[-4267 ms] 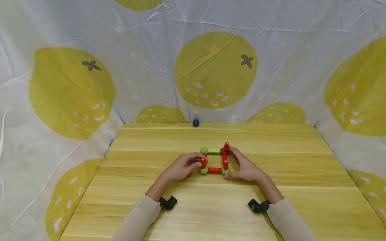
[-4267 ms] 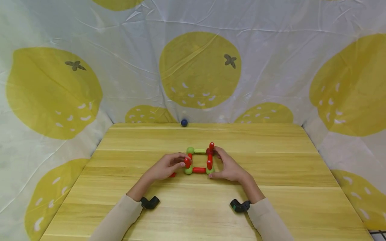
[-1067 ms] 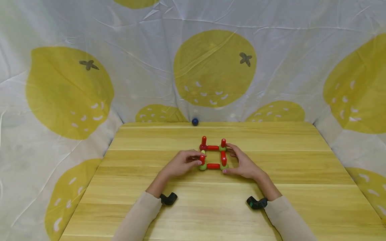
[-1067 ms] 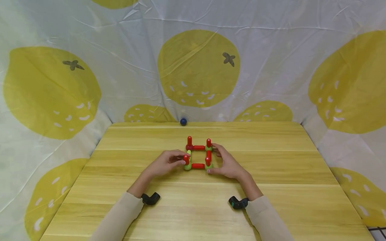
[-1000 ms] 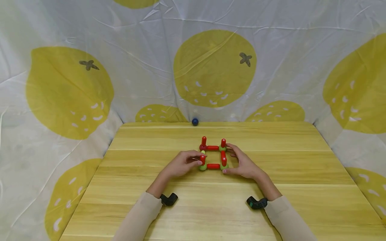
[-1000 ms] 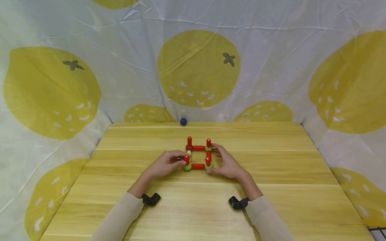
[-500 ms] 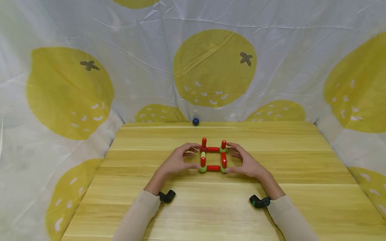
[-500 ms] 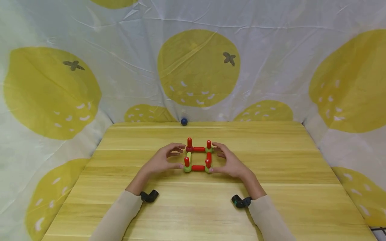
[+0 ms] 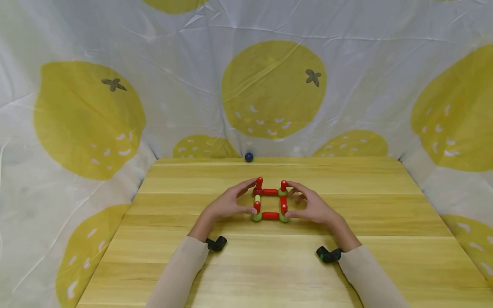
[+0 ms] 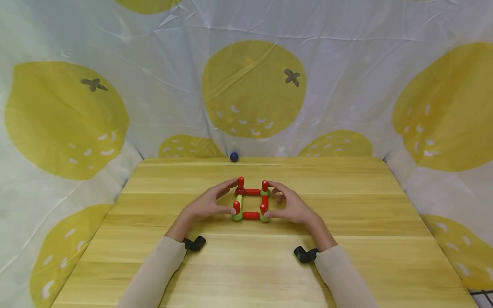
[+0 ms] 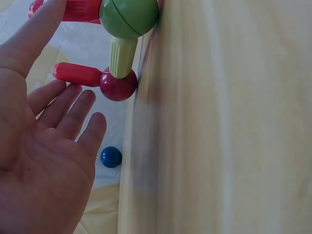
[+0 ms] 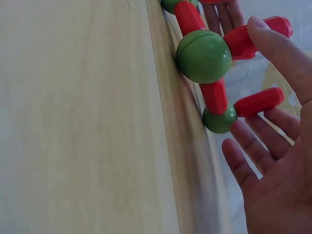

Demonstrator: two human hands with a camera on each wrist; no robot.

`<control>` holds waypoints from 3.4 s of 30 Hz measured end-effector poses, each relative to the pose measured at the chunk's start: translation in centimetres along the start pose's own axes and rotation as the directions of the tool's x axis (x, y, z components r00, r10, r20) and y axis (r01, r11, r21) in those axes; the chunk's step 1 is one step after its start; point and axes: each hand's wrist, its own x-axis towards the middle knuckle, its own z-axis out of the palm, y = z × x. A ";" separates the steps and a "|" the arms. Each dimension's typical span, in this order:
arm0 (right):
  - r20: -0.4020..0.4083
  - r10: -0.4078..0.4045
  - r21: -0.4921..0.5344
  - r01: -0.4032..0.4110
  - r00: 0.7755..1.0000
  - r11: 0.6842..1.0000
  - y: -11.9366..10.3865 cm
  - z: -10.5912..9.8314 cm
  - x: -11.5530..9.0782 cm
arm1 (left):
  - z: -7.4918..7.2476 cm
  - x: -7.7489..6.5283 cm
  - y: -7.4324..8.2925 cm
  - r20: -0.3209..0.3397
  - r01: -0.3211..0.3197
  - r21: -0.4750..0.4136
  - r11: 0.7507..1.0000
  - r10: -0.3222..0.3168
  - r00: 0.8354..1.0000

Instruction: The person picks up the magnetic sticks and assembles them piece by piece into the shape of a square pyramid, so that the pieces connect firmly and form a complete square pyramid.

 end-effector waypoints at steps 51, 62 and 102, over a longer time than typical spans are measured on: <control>0.055 0.068 -0.002 -0.068 0.996 0.998 1.2 1.7 -0.4 | -2.7 5.6 -2.0 -0.298 0.089 0.039 0.995 -0.074 0.952; 0.029 0.054 0.009 -0.054 0.998 0.998 1.2 1.9 -0.5 | -4.2 9.4 -3.8 -0.290 0.207 0.310 0.928 -0.115 0.950; 0.013 0.027 0.015 -0.027 1.000 1.000 0.8 1.6 0.0 | 0.5 3.3 2.2 -0.258 -0.097 -0.022 0.995 0.088 0.962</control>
